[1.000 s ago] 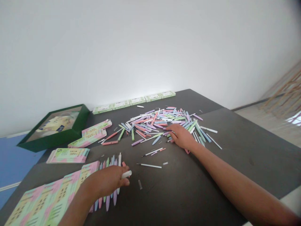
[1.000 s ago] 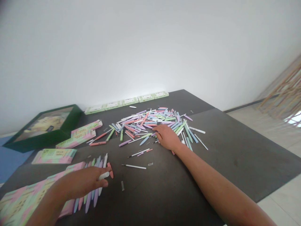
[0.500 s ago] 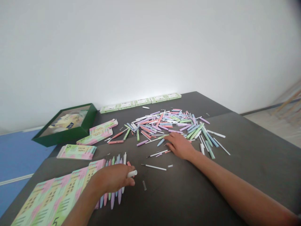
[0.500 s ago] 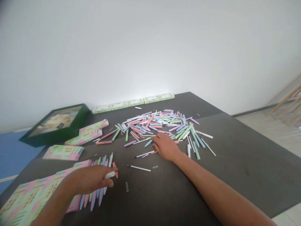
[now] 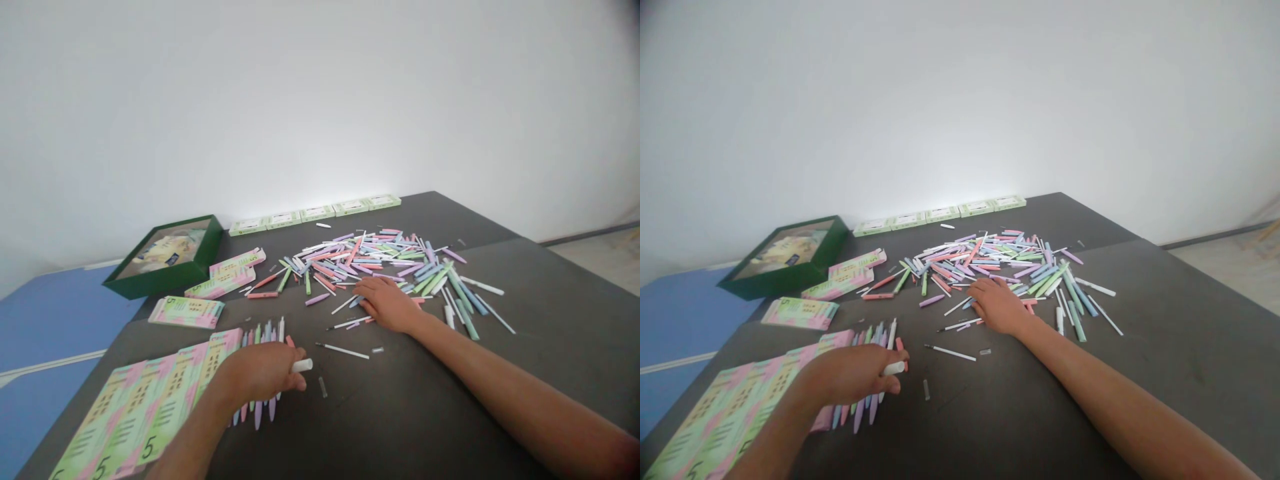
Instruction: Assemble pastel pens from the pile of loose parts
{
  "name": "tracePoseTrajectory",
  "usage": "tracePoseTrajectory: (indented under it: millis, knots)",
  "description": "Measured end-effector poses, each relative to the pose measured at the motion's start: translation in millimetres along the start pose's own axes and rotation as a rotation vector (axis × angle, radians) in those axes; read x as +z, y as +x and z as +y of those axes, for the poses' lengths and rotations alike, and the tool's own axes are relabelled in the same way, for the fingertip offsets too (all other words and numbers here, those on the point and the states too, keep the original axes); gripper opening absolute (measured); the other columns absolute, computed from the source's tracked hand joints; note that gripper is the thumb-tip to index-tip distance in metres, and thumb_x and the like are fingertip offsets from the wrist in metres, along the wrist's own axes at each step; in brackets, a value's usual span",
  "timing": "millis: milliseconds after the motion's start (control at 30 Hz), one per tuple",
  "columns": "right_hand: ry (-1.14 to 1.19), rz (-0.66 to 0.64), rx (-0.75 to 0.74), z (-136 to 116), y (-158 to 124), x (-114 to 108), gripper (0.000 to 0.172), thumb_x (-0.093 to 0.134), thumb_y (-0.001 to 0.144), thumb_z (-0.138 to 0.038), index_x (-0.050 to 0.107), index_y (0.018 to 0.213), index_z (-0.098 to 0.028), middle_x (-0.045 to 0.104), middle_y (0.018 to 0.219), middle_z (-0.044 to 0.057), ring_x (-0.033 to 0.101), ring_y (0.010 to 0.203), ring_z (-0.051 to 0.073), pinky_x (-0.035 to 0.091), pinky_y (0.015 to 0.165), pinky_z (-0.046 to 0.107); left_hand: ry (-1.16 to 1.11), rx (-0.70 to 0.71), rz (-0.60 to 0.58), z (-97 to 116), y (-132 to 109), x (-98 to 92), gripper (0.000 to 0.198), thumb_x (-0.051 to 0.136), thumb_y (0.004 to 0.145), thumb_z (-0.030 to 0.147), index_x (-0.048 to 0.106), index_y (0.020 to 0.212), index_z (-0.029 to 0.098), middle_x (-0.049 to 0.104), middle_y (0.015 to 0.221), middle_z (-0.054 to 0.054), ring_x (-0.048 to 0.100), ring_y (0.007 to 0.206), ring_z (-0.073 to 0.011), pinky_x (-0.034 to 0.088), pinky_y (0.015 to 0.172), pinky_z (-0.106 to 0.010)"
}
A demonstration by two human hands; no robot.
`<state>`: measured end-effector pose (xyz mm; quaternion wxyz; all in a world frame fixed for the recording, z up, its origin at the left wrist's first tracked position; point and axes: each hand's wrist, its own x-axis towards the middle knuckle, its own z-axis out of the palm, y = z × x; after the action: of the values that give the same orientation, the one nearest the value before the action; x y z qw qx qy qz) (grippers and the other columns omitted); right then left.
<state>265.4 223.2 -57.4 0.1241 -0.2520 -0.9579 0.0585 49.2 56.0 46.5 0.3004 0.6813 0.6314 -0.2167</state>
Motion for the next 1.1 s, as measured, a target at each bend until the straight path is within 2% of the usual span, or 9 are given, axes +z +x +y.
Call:
tracePoseTrajectory:
  millis: [167,400,567,700,833,967,1100]
  knots:
    - [0.006,-0.029,-0.051,-7,21,8,0.035,0.048,0.087,-0.023,0.052,0.121,-0.022,0.055,0.123,0.011,0.044,0.118,0.024,0.024,0.100,0.045,0.038,0.007,0.003,1,1,1.5,0.040,0.053,0.082,0.039,0.059,0.118,0.021,0.067,0.107,-0.013,0.062,0.096,-0.0321,0.048,0.076,-0.040]
    - [0.007,-0.030,-0.036,-15,27,10,0.026,0.045,0.089,-0.023,0.055,0.112,-0.021,0.058,0.117,0.009,0.047,0.114,0.023,0.027,0.097,0.042,0.049,0.008,0.015,4,-2,-0.9,0.040,0.053,0.082,0.040,0.059,0.117,0.021,0.068,0.104,-0.012,0.063,0.095,-0.0308,0.049,0.074,-0.038]
    - [0.001,-0.024,-0.074,-42,67,11,0.031,0.042,0.090,-0.025,0.051,0.120,-0.022,0.055,0.122,0.010,0.044,0.118,0.023,0.028,0.098,0.043,0.060,0.010,0.028,8,-3,1.3,0.041,0.054,0.082,0.040,0.059,0.117,0.020,0.068,0.104,-0.013,0.063,0.095,-0.0319,0.049,0.074,-0.038]
    - [-0.049,-0.092,-0.098,-56,95,21,0.035,0.041,0.091,-0.028,0.049,0.124,-0.024,0.053,0.123,0.011,0.044,0.118,0.026,0.032,0.093,0.048,0.052,0.011,0.040,8,-7,0.4,0.040,0.055,0.081,0.039,0.060,0.116,0.021,0.069,0.104,-0.013,0.063,0.095,-0.0325,0.049,0.074,-0.038]
    - [-0.077,-0.115,-0.098,-51,90,28,0.029,0.038,0.092,-0.030,0.058,0.111,-0.021,0.056,0.118,0.012,0.043,0.119,0.025,0.030,0.096,0.050,0.046,0.009,0.048,8,-12,-2.1,0.036,0.055,0.081,0.038,0.062,0.112,0.021,0.069,0.100,-0.012,0.064,0.093,-0.0314,0.049,0.071,-0.036]
    - [-0.092,-0.103,-0.099,-42,74,27,0.027,0.043,0.091,-0.029,0.057,0.111,-0.018,0.055,0.121,0.013,0.040,0.123,0.026,0.025,0.100,0.050,0.036,0.028,0.064,11,-13,-2.2,0.035,0.057,0.081,0.039,0.063,0.110,0.020,0.070,0.100,-0.011,0.064,0.091,-0.0304,0.049,0.071,-0.035]
    - [-0.108,-0.116,-0.085,-46,75,22,0.026,0.046,0.088,-0.031,0.059,0.106,-0.018,0.056,0.117,0.013,0.045,0.118,0.027,0.028,0.097,0.049,0.016,0.026,0.062,16,-15,-3.4,0.033,0.060,0.080,0.040,0.065,0.105,0.020,0.071,0.097,-0.011,0.065,0.090,-0.0299,0.049,0.071,-0.036]
